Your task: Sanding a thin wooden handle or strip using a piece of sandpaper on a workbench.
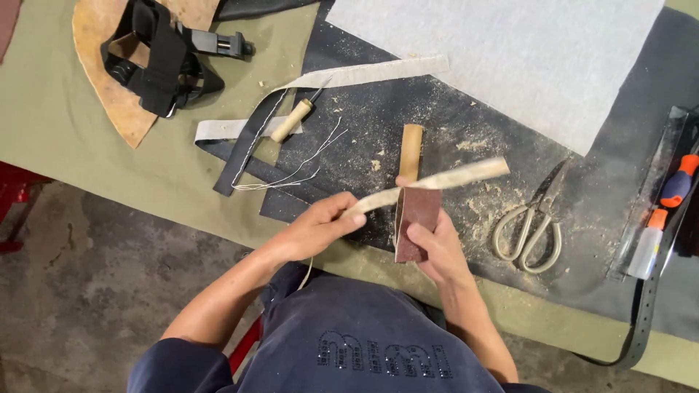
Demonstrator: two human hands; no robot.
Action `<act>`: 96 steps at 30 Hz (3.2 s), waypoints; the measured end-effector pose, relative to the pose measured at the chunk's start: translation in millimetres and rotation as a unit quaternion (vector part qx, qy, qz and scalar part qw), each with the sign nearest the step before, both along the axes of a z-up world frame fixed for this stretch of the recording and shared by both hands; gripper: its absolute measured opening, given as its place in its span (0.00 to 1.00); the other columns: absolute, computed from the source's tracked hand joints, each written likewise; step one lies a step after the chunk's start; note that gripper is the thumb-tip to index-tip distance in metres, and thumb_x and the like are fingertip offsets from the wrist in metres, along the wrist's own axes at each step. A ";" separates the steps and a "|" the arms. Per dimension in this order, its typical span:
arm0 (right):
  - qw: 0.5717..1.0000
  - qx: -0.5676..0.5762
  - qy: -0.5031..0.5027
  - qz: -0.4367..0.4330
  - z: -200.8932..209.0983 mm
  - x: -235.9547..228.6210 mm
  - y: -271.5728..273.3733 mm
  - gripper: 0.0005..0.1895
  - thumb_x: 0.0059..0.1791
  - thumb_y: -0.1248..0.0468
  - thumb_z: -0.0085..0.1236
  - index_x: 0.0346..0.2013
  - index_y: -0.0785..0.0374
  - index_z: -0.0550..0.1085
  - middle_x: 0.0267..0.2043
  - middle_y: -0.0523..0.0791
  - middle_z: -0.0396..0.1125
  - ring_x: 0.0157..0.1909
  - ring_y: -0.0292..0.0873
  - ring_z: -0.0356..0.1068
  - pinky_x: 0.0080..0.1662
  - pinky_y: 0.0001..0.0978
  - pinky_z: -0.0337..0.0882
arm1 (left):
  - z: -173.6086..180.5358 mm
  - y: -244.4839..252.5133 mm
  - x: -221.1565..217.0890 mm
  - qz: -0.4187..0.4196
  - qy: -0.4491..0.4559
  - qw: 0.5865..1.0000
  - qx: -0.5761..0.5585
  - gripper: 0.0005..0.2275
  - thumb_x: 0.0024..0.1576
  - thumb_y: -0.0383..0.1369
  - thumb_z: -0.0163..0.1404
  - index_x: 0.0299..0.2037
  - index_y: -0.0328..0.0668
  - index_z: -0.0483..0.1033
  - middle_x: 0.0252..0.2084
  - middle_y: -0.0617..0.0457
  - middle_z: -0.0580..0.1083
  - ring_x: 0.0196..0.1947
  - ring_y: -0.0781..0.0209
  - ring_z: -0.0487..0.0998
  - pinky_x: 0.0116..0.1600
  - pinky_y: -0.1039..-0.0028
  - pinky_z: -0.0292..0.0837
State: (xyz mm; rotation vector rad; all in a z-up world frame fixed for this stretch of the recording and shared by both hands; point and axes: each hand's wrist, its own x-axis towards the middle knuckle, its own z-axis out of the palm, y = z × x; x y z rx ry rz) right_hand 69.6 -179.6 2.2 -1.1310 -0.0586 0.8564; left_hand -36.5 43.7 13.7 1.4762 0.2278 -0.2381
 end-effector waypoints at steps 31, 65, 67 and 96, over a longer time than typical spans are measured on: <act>0.981 -0.118 0.053 -0.145 59.5 -18.6 17.9 0.09 0.40 0.68 0.69 0.32 0.61 0.77 0.21 0.45 0.71 0.22 0.42 0.75 0.25 0.33 0.72 | 48.2 -20.1 -14.3 -0.195 -0.014 0.955 0.225 0.13 0.68 0.35 0.37 0.37 0.39 0.74 0.22 0.41 0.73 0.22 0.49 0.74 0.29 0.66 0.69; 0.994 -0.063 0.042 -0.078 6.3 31.0 16.1 0.16 0.37 0.74 0.72 0.38 0.65 0.80 0.35 0.52 0.76 0.38 0.50 0.78 0.41 0.47 0.77 | 47.2 -37.7 13.9 -0.037 -0.001 0.978 0.204 0.12 0.68 0.33 0.39 0.38 0.39 0.74 0.19 0.49 0.73 0.21 0.51 0.74 0.31 0.68 0.69; 0.980 -0.144 0.020 -0.133 73.8 38.5 18.1 0.20 0.41 0.69 0.67 0.48 0.65 0.75 0.42 0.53 0.73 0.45 0.54 0.76 0.51 0.50 0.74 | 56.6 -36.4 -0.7 -0.027 0.002 0.981 0.192 0.11 0.67 0.33 0.41 0.38 0.38 0.75 0.20 0.43 0.73 0.21 0.46 0.74 0.30 0.66 0.70; 0.919 -0.200 -0.014 -0.341 26.0 113.3 -67.3 0.26 0.42 0.57 0.74 0.51 0.50 0.70 0.42 0.44 0.72 0.43 0.47 0.76 0.44 0.44 0.76 | 19.5 -18.3 -25.7 -0.011 0.048 0.994 0.102 0.11 0.66 0.30 0.42 0.33 0.39 0.76 0.15 0.52 0.68 0.20 0.61 0.68 0.30 0.71 0.68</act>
